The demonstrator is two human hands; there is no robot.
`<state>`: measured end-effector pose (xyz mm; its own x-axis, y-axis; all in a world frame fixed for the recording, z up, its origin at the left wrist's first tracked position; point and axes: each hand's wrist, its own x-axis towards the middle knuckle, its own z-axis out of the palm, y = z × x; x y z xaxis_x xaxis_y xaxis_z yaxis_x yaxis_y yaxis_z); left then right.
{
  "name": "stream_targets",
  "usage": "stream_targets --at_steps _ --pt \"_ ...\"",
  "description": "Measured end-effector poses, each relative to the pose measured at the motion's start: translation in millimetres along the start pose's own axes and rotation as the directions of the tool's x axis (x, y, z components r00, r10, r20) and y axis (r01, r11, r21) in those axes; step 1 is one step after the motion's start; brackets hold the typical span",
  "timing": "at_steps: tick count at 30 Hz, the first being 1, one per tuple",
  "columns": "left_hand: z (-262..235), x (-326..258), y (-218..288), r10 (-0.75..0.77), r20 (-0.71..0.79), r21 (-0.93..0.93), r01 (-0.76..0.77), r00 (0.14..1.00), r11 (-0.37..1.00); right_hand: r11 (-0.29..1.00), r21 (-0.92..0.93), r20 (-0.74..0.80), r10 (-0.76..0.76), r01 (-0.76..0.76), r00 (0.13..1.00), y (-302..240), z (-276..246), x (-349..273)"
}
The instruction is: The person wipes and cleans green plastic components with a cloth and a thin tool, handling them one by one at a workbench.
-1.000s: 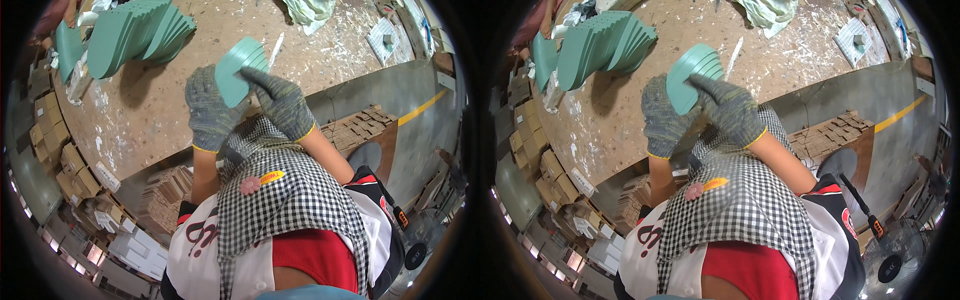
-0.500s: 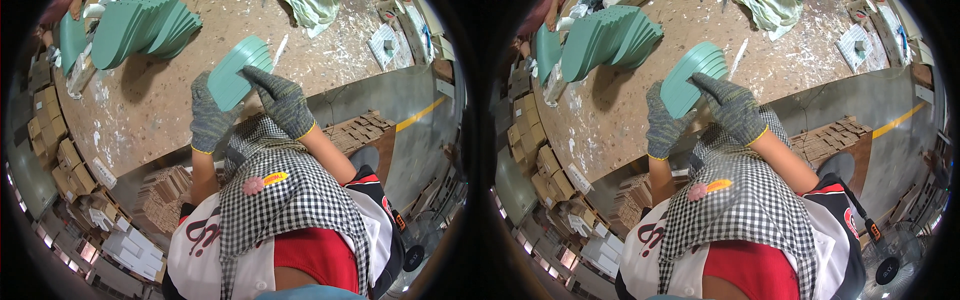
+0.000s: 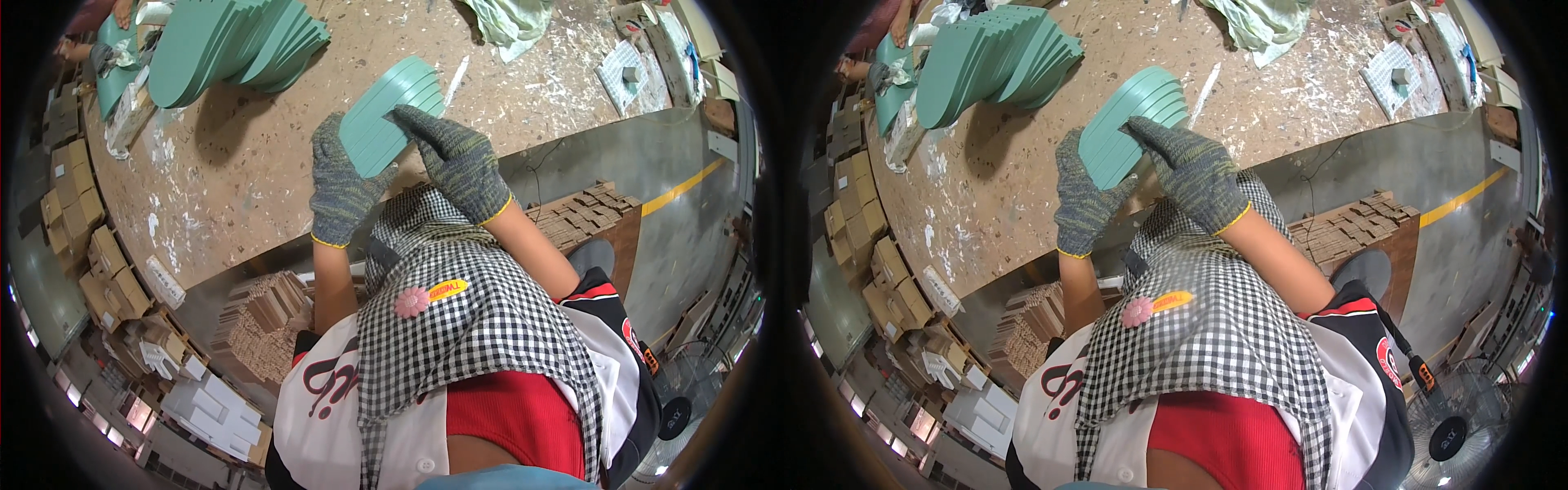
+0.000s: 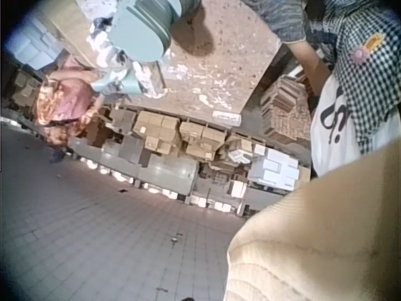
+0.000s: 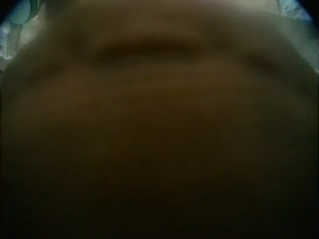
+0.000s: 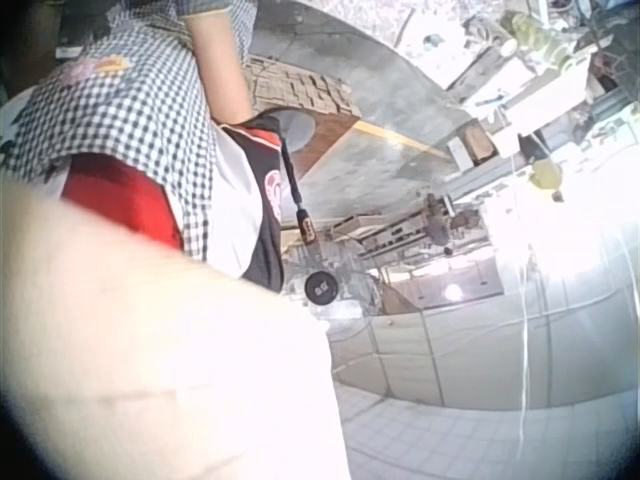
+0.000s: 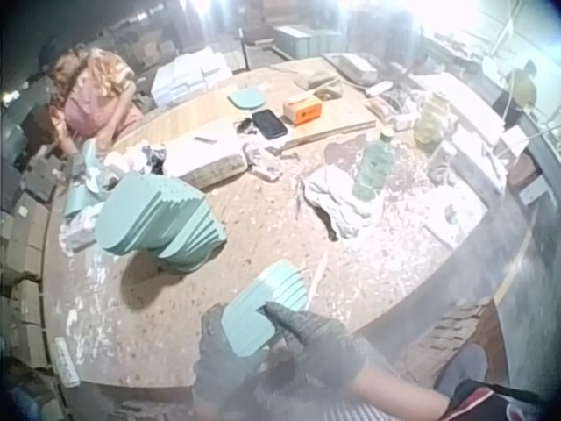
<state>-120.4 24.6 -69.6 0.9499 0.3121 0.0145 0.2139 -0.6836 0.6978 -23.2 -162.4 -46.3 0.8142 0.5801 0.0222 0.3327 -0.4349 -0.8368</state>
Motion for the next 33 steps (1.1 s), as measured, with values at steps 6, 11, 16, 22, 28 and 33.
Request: stream_targets --at_steps 6,11,16,22,28,33 --pt "3 -1 -7 -0.012 0.000 0.047 0.012 1.000 0.999 0.999 0.035 -0.018 0.001 -0.001 1.000 -2 1 -2" --pt "1 -1 -5 -0.031 0.005 0.025 0.031 1.000 0.999 0.997 0.059 -0.151 -0.043 0.053 0.988 11 11 -1" --pt "2 -1 -6 -0.039 0.012 0.030 0.038 0.999 0.999 1.000 -0.009 -0.074 -0.023 0.023 0.997 6 6 -1" --pt "3 1 -3 0.024 -0.013 -0.011 -0.024 1.000 1.000 0.996 -0.050 -0.125 -0.078 0.073 0.989 13 6 1" --pt "3 1 -3 0.005 -0.009 -0.010 -0.005 1.000 1.000 0.997 -0.083 0.018 -0.001 0.003 1.000 2 2 1" --pt "5 0 -6 0.058 -0.045 0.058 -0.055 0.997 0.997 0.995 0.066 -0.079 -0.072 0.077 0.994 16 6 5"
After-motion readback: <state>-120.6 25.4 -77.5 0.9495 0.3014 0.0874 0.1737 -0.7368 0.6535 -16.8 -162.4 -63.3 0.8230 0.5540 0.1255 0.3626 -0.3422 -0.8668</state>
